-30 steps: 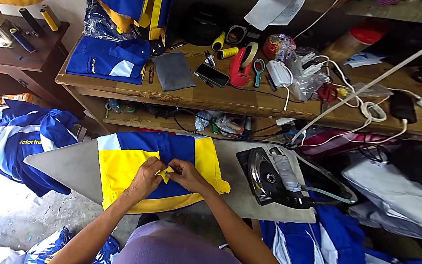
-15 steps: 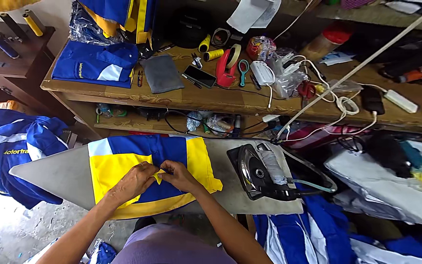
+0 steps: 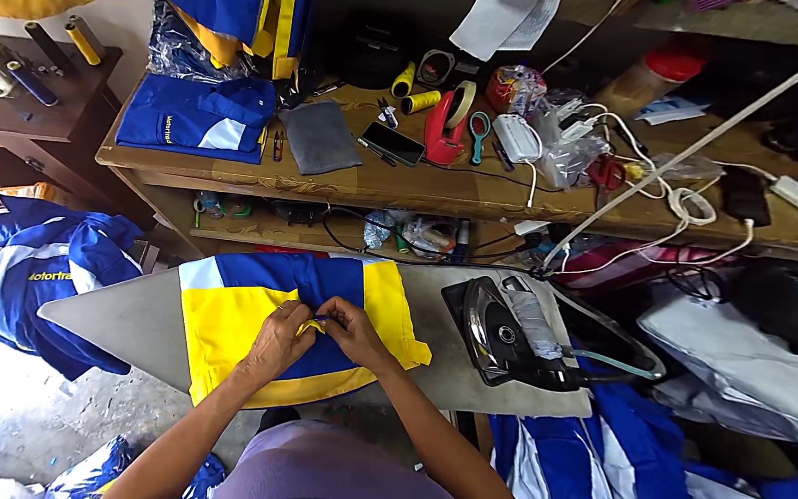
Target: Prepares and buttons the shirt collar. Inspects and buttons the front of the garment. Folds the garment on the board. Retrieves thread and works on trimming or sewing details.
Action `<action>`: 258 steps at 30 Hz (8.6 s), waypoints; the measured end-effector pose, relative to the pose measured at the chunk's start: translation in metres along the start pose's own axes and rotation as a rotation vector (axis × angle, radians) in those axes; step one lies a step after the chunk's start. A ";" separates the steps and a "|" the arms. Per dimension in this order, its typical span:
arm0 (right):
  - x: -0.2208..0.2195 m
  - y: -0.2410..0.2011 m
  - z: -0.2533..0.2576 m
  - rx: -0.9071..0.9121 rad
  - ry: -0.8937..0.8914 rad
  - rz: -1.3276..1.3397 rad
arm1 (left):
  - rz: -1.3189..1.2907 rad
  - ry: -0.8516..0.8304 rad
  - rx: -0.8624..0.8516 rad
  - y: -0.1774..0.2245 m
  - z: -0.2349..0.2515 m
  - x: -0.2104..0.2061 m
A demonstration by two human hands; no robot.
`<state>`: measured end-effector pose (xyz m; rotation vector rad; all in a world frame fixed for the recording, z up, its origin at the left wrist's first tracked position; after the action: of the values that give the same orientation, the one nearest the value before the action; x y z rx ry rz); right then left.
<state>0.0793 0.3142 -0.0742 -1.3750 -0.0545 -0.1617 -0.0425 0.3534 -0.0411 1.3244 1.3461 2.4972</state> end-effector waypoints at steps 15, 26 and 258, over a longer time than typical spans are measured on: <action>0.012 -0.018 -0.003 0.115 0.129 -0.098 | -0.038 0.146 0.121 0.000 -0.006 -0.002; 0.011 -0.012 0.003 0.088 0.046 -0.104 | -0.002 0.066 0.034 0.002 -0.001 -0.004; -0.007 0.024 -0.169 -0.427 -1.015 -0.441 | 0.359 -0.061 1.136 -0.164 -0.165 0.075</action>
<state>0.0663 0.1535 -0.1319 -1.7319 -1.2314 0.1865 -0.2613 0.3726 -0.1493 1.8364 2.9101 1.7142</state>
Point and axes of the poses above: each hand's wrist, its own z-axis towards the middle knuckle, its own x-axis out of the back of the hand, y = z × x, the point moved 10 cm from there along z, towards the middle knuckle, and after that the axes turned 7 degrees about x, right-handed, at the moved point
